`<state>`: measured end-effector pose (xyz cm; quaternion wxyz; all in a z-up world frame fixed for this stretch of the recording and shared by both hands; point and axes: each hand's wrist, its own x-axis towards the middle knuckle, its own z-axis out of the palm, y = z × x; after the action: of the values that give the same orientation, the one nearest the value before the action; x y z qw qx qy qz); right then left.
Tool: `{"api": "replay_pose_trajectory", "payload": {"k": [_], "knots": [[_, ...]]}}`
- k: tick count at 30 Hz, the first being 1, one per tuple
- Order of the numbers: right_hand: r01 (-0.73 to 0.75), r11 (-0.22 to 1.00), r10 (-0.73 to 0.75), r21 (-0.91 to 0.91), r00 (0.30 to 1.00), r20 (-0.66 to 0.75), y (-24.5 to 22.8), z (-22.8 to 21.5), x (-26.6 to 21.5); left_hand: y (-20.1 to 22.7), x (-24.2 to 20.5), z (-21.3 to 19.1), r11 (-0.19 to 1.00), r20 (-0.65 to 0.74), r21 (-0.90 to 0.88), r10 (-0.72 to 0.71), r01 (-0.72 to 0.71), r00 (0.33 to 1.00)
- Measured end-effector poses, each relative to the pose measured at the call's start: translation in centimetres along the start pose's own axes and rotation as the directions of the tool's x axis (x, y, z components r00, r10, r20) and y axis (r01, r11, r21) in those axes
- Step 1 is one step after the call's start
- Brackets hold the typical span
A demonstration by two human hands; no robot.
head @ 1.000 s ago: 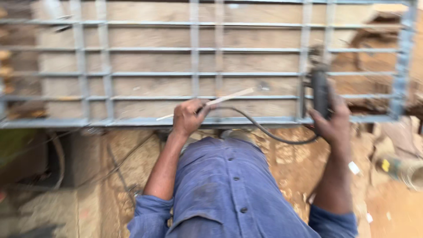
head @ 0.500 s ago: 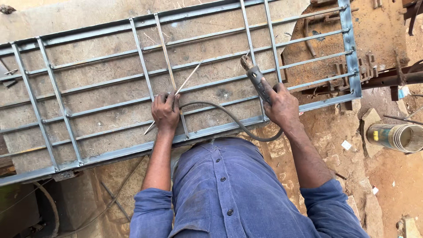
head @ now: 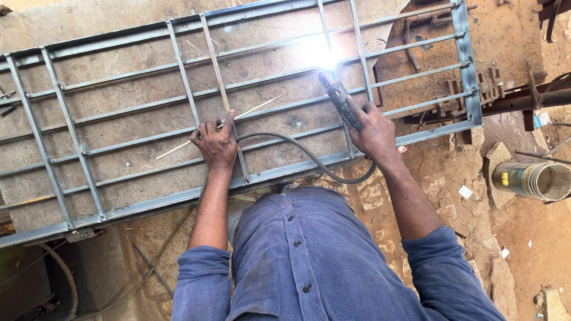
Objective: The person uses a welding tool to join metal bars together on a frame, applying heat to several joint intersections while holding the bars in place.
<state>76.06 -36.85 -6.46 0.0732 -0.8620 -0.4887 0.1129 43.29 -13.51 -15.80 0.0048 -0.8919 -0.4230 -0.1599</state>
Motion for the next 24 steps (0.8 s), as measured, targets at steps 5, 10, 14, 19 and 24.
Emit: {"api": "replay_pose_trajectory", "payload": {"k": [5,10,14,19,24], "knots": [[-0.014,1.0,0.014,-0.009,1.0,0.021,0.1,0.3,0.1,-0.6,-0.4,1.7,1.0,-0.016,0.013,-0.008,0.008,1.0],[-0.031,1.0,0.031,0.003,0.998,0.049,0.4,0.6,0.2,-0.8,-0.5,2.1,1.0,-0.015,0.009,-0.006,0.006,1.0],[-0.026,0.999,0.024,0.024,0.999,0.046,0.3,0.3,0.0,-0.6,-0.2,1.7,0.999,0.011,0.036,-0.01,0.01,1.0],[-0.002,1.0,0.001,0.014,1.0,0.019,0.3,0.0,0.0,-0.2,0.1,1.0,1.0,-0.014,0.007,-0.011,0.011,1.0],[0.005,0.999,-0.006,0.053,1.0,0.015,0.3,-0.7,-0.2,0.3,0.3,0.0,1.0,0.007,-0.007,-0.023,0.023,1.0]]}}
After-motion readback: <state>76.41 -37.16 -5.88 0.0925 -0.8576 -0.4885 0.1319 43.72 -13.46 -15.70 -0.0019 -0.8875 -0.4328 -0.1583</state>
